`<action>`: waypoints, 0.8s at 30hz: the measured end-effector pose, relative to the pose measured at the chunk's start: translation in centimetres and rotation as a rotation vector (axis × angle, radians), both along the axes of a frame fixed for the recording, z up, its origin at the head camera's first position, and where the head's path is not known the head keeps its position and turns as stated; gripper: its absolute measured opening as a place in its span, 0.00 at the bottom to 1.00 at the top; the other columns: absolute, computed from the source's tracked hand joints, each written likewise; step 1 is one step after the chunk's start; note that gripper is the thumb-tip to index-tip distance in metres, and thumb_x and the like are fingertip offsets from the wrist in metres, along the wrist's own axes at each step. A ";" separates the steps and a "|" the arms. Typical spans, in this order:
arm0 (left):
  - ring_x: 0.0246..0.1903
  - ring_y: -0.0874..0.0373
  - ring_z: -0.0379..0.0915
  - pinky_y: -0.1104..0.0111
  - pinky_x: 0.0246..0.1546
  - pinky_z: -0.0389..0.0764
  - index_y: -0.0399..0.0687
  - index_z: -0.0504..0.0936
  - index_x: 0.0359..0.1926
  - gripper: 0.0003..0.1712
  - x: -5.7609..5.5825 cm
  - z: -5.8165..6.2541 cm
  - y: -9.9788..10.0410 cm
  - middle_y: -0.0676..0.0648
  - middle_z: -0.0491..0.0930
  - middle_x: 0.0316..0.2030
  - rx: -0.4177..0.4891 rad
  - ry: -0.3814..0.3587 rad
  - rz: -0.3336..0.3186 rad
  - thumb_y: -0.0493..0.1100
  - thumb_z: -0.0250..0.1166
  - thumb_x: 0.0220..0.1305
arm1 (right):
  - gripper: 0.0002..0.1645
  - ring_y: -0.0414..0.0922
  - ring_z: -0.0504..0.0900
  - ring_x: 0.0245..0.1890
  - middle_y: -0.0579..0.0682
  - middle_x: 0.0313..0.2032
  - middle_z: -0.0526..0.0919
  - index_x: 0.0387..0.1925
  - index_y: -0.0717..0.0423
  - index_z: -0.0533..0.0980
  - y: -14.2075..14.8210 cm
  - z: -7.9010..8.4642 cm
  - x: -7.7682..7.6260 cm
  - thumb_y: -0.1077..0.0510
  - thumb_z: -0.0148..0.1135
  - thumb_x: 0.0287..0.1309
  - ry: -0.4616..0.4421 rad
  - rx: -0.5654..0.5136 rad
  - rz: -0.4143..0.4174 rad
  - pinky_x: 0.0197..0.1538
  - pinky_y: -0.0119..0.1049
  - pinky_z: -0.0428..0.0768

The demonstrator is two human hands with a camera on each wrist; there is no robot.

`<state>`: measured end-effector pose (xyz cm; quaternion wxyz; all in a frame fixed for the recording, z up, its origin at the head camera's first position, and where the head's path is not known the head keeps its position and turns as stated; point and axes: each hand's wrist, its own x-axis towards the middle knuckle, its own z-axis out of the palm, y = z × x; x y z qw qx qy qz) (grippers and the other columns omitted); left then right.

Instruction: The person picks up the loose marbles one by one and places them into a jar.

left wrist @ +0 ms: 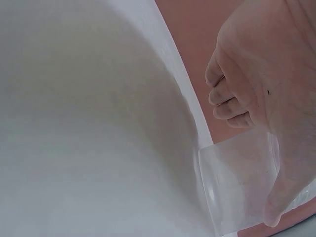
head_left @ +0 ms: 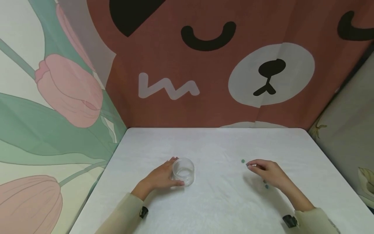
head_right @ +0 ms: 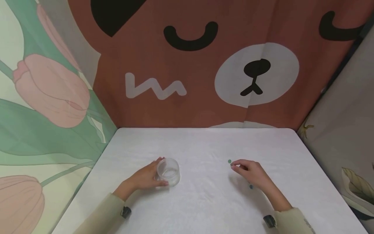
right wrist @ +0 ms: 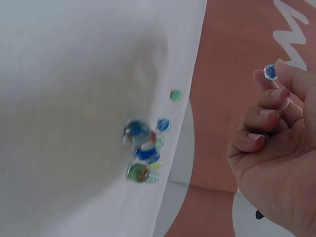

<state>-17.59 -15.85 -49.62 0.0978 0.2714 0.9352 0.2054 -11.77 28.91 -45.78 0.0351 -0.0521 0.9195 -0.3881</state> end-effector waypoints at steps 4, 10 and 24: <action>0.77 0.47 0.50 0.51 0.73 0.62 0.49 0.60 0.78 0.62 -0.1 0.0 0.0 0.42 0.58 0.77 -0.003 0.009 -0.009 0.79 0.66 0.51 | 0.23 0.39 0.68 0.24 0.45 0.23 0.71 0.52 0.55 0.84 -0.7 0.0 -0.2 0.42 0.63 0.68 0.035 -0.023 0.008 0.26 0.33 0.69; 0.77 0.45 0.51 0.50 0.72 0.63 0.46 0.61 0.77 0.63 -0.2 0.0 0.0 0.40 0.59 0.76 0.013 0.017 -0.018 0.78 0.67 0.51 | 0.20 0.37 0.66 0.21 0.44 0.21 0.71 0.50 0.55 0.85 -1.7 -0.3 -0.6 0.46 0.66 0.66 0.100 -0.055 0.041 0.24 0.32 0.68; 0.77 0.47 0.50 0.51 0.73 0.61 0.48 0.58 0.78 0.64 -0.3 -0.2 0.0 0.42 0.58 0.77 0.001 0.015 -0.017 0.79 0.67 0.51 | 0.18 0.36 0.64 0.19 0.41 0.18 0.70 0.47 0.50 0.87 -4.9 -0.9 -1.1 0.46 0.71 0.61 0.162 -0.095 0.039 0.21 0.30 0.65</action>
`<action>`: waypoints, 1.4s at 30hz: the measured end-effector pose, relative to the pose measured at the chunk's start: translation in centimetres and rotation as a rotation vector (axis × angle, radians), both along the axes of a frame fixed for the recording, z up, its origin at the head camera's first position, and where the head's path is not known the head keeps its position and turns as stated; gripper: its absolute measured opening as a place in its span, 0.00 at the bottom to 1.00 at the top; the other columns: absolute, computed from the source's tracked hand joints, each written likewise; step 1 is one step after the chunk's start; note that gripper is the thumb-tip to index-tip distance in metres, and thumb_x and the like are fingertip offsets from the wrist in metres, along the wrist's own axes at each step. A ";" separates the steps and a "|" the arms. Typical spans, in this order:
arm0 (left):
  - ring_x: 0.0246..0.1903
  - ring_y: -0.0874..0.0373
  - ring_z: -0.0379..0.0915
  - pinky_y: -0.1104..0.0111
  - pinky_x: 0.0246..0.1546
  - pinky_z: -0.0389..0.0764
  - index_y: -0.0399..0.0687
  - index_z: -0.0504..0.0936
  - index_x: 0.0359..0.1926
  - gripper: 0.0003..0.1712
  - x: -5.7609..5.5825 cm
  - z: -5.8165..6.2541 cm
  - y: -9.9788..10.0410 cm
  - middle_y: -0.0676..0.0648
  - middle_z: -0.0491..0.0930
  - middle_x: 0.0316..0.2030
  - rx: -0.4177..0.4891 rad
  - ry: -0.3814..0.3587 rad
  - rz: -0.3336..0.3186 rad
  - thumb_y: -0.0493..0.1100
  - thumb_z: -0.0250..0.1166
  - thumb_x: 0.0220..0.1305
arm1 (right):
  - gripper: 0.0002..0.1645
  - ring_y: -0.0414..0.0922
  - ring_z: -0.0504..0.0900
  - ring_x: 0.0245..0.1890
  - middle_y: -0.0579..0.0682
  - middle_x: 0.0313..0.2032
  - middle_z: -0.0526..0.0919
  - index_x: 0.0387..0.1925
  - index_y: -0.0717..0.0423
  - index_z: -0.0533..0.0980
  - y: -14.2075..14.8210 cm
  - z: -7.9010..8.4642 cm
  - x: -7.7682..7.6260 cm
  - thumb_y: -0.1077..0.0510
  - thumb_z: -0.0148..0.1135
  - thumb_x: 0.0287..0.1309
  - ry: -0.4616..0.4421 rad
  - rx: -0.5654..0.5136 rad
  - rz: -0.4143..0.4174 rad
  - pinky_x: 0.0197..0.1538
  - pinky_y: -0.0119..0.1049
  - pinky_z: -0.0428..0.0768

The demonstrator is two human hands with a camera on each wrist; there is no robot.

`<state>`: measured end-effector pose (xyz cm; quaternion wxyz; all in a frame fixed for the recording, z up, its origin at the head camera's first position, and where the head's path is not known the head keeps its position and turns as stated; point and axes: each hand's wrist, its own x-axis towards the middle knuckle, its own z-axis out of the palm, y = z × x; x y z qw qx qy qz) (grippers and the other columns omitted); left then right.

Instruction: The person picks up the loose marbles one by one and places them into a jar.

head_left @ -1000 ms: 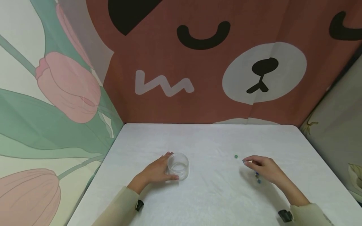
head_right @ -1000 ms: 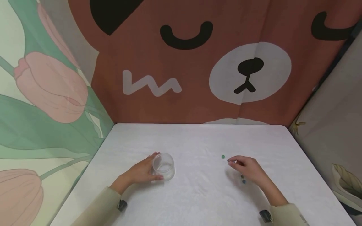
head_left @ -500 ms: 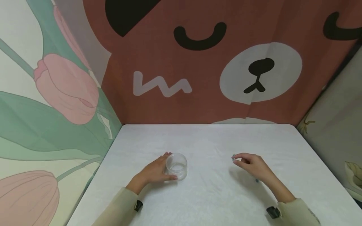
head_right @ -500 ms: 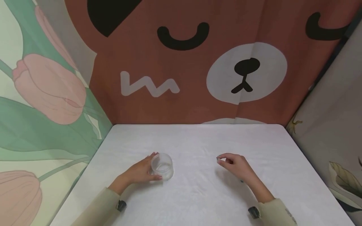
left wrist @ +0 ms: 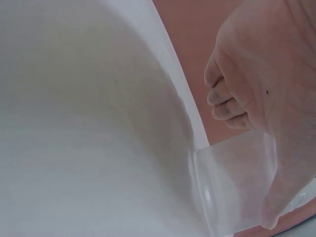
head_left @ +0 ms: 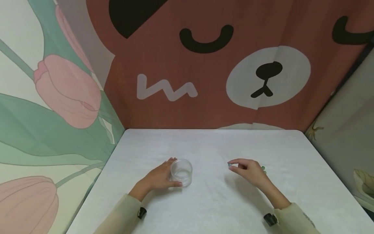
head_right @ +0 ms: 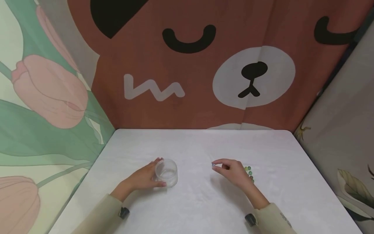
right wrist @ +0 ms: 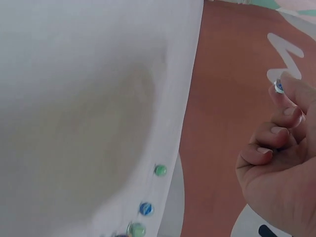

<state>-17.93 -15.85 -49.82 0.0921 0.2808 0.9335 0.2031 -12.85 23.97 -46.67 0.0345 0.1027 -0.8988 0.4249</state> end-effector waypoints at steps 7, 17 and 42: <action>0.78 0.48 0.49 0.50 0.73 0.61 0.49 0.58 0.79 0.63 0.1 -0.1 0.1 0.43 0.57 0.77 0.006 -0.013 0.010 0.79 0.66 0.52 | 0.16 0.36 0.64 0.18 0.42 0.17 0.70 0.46 0.49 0.87 -1.3 0.3 -0.3 0.47 0.73 0.59 -0.017 -0.048 -0.002 0.21 0.29 0.64; 0.77 0.47 0.49 0.52 0.75 0.58 0.47 0.58 0.78 0.63 0.2 0.0 0.1 0.41 0.58 0.77 0.008 -0.011 -0.001 0.79 0.65 0.53 | 0.18 0.38 0.66 0.20 0.43 0.18 0.72 0.46 0.50 0.87 -3.5 -0.1 -0.6 0.46 0.73 0.59 -0.076 -0.091 -0.005 0.22 0.30 0.65; 0.77 0.45 0.50 0.49 0.72 0.63 0.46 0.58 0.78 0.63 0.1 0.7 0.2 0.40 0.58 0.77 -0.020 -0.024 -0.008 0.79 0.66 0.53 | 0.12 0.37 0.62 0.18 0.42 0.16 0.70 0.44 0.44 0.89 -9.1 -0.1 -1.7 0.48 0.74 0.58 -0.097 -0.200 0.003 0.21 0.28 0.60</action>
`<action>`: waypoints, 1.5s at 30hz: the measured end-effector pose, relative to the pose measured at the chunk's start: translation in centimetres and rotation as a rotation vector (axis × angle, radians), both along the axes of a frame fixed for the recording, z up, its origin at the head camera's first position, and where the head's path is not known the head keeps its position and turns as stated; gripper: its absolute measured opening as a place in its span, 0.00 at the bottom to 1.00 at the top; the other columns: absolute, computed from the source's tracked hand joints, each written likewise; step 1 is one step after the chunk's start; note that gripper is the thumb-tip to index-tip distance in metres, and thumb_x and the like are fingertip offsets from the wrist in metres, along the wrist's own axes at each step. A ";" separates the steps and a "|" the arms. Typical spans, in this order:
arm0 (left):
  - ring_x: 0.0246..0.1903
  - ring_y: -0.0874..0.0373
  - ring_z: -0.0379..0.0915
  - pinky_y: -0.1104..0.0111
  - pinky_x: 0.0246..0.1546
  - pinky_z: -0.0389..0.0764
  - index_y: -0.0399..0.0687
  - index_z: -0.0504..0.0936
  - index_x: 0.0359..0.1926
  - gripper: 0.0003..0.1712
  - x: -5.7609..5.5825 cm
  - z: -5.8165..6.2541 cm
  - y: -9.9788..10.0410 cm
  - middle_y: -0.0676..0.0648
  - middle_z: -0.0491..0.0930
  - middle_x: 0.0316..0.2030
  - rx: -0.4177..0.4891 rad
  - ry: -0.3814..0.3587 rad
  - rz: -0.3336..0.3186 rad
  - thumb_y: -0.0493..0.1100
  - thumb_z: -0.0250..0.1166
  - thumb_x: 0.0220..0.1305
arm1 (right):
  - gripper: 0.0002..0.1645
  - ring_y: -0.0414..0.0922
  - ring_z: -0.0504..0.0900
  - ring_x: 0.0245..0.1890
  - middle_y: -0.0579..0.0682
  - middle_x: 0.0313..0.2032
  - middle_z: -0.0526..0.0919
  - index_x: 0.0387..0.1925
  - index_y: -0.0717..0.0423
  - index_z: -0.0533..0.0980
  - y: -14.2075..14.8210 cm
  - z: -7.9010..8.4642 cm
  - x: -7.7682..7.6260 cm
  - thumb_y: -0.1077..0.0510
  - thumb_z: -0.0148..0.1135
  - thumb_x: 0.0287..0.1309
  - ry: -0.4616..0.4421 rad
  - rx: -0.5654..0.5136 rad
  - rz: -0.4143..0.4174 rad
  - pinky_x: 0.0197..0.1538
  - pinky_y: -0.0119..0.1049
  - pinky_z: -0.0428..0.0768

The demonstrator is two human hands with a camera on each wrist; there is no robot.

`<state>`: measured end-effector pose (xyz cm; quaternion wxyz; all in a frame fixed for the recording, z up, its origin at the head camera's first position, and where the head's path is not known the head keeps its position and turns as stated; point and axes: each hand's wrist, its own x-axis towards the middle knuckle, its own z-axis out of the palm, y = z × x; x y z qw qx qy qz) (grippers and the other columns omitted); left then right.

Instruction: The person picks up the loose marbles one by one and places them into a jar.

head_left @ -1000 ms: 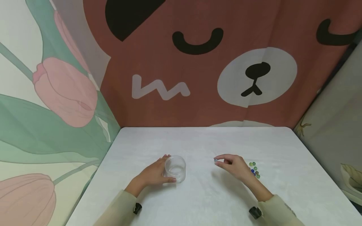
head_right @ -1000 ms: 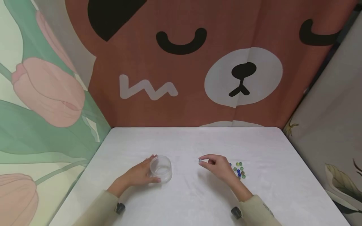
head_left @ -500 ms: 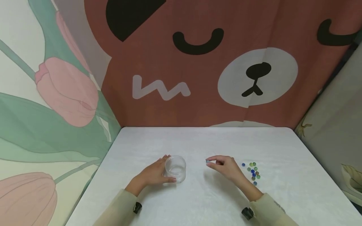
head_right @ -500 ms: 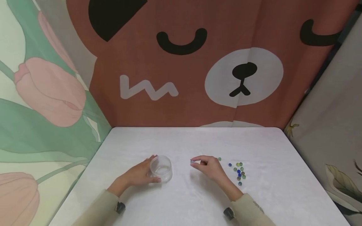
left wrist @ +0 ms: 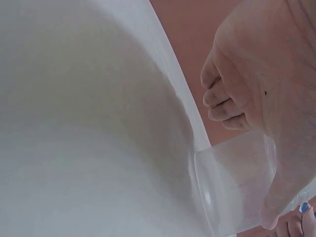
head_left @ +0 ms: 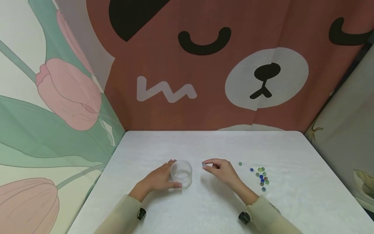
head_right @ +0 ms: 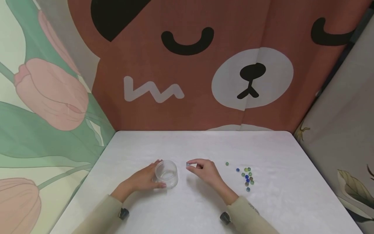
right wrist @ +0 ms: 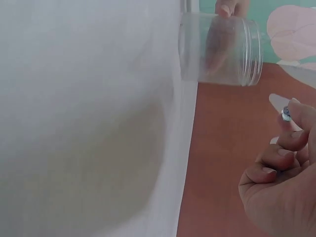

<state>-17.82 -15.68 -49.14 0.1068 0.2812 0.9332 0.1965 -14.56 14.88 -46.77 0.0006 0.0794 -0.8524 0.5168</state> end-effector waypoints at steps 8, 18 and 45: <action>0.76 0.45 0.52 0.49 0.72 0.64 0.47 0.60 0.77 0.63 -0.1 0.0 0.1 0.40 0.60 0.76 0.013 0.003 -0.011 0.79 0.66 0.52 | 0.13 0.36 0.63 0.18 0.41 0.15 0.69 0.45 0.46 0.88 -1.9 0.0 -0.4 0.49 0.73 0.60 0.009 -0.040 0.016 0.22 0.29 0.62; 0.77 0.45 0.51 0.46 0.70 0.65 0.53 0.61 0.78 0.60 -0.1 0.2 0.1 0.42 0.59 0.76 0.018 -0.010 -0.012 0.78 0.66 0.52 | 0.13 0.35 0.64 0.18 0.40 0.16 0.69 0.45 0.47 0.88 -4.4 -0.4 -0.9 0.49 0.72 0.60 0.007 -0.027 0.075 0.22 0.28 0.62; 0.78 0.45 0.48 0.47 0.73 0.61 0.45 0.57 0.79 0.62 0.1 0.6 0.4 0.40 0.55 0.78 -0.035 -0.018 -0.003 0.77 0.65 0.55 | 0.13 0.34 0.64 0.18 0.39 0.15 0.67 0.43 0.49 0.88 -6.9 -2.0 -1.9 0.49 0.73 0.59 -0.035 -0.043 0.131 0.23 0.27 0.63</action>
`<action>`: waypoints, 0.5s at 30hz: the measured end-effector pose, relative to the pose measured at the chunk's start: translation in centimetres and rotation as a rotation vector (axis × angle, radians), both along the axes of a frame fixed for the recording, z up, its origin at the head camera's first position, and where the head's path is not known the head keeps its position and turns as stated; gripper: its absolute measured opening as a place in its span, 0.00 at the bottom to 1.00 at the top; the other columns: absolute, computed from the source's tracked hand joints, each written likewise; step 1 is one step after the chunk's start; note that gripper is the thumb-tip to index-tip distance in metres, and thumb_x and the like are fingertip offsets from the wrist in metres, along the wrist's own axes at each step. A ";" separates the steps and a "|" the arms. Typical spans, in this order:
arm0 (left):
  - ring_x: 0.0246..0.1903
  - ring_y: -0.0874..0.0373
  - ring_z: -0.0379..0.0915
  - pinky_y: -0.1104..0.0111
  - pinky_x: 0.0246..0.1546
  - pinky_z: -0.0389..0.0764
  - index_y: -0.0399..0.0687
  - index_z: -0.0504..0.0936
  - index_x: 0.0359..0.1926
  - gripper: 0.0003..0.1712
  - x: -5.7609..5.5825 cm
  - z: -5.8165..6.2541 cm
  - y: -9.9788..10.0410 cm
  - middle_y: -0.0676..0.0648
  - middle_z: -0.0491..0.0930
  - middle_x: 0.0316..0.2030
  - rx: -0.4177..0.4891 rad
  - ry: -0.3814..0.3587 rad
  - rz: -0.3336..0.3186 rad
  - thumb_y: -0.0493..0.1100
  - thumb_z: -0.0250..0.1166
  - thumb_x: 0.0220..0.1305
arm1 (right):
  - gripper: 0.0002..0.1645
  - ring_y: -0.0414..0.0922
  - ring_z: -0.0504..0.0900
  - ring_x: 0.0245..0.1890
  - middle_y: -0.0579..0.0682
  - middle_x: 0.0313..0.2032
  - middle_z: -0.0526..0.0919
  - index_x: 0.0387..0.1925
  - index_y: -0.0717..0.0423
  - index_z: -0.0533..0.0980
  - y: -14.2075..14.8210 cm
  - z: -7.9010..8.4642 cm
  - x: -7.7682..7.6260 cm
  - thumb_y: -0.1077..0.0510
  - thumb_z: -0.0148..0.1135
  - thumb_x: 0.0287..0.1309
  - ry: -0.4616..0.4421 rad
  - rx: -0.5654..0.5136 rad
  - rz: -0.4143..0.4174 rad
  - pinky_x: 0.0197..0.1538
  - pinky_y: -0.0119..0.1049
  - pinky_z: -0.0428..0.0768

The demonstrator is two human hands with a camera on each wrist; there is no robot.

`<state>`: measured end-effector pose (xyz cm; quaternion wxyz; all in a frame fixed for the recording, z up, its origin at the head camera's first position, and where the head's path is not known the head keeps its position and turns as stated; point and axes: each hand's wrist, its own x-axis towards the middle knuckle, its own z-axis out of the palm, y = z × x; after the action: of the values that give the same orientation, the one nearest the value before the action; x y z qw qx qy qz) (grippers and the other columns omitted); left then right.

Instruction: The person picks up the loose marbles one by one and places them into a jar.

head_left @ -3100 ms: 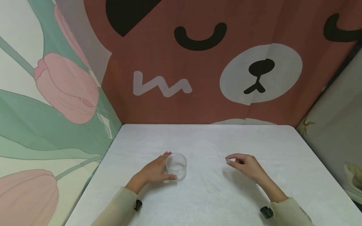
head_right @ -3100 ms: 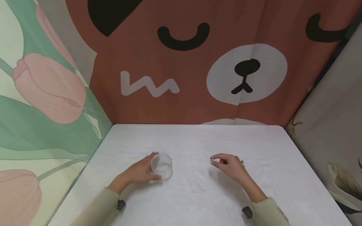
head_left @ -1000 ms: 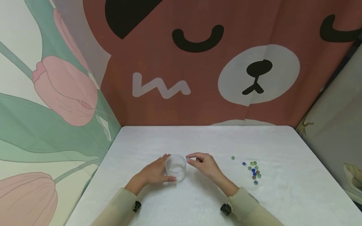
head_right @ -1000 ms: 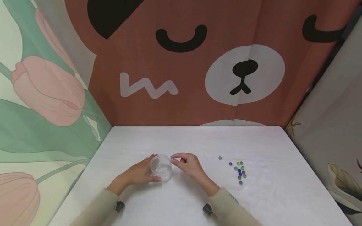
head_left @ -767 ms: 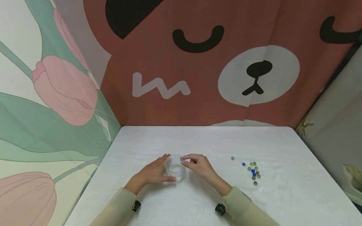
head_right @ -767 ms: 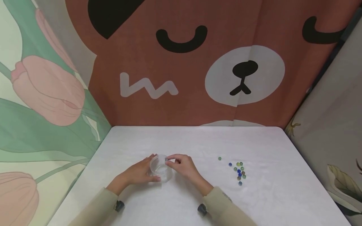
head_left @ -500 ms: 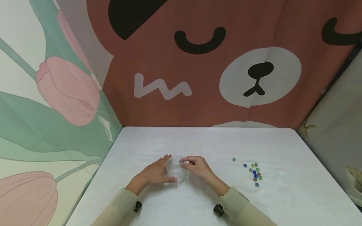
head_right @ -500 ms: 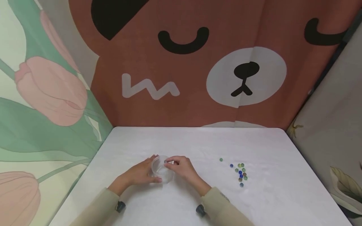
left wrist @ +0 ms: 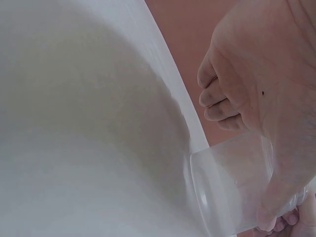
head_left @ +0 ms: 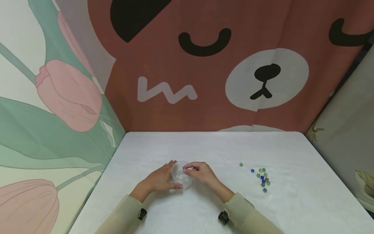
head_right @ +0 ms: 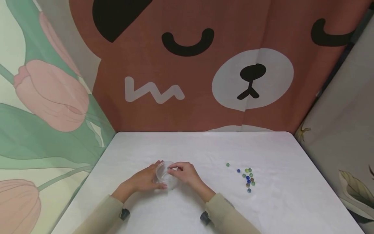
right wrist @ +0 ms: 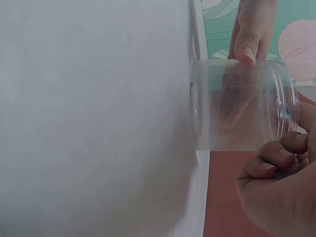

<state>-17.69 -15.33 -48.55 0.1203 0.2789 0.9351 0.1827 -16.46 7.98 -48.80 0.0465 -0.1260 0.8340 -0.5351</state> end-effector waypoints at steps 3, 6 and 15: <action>0.77 0.44 0.48 0.47 0.72 0.62 0.44 0.57 0.78 0.62 -0.1 0.0 0.0 0.40 0.55 0.77 0.008 0.007 0.003 0.76 0.66 0.56 | 0.13 0.35 0.64 0.18 0.39 0.15 0.68 0.43 0.49 0.89 0.0 0.0 -0.1 0.48 0.72 0.59 -0.005 -0.004 -0.003 0.23 0.27 0.63; 0.77 0.44 0.49 0.47 0.72 0.62 0.43 0.57 0.78 0.62 -0.2 0.0 0.1 0.39 0.55 0.77 0.011 0.006 0.010 0.75 0.67 0.56 | 0.14 0.36 0.64 0.18 0.39 0.16 0.68 0.44 0.49 0.88 -0.1 0.0 -0.2 0.48 0.72 0.60 -0.010 -0.010 0.002 0.23 0.27 0.63; 0.77 0.42 0.50 0.45 0.72 0.62 0.43 0.56 0.78 0.63 0.0 0.0 0.1 0.38 0.55 0.77 -0.004 -0.023 0.030 0.76 0.66 0.55 | 0.19 0.36 0.63 0.19 0.40 0.18 0.67 0.52 0.54 0.85 0.3 0.0 0.0 0.51 0.72 0.61 -0.048 -0.062 0.053 0.22 0.27 0.63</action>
<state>-17.67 -15.22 -48.55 0.1288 0.2626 0.9381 0.1855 -16.42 8.24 -48.80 0.0768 -0.1368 0.8119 -0.5623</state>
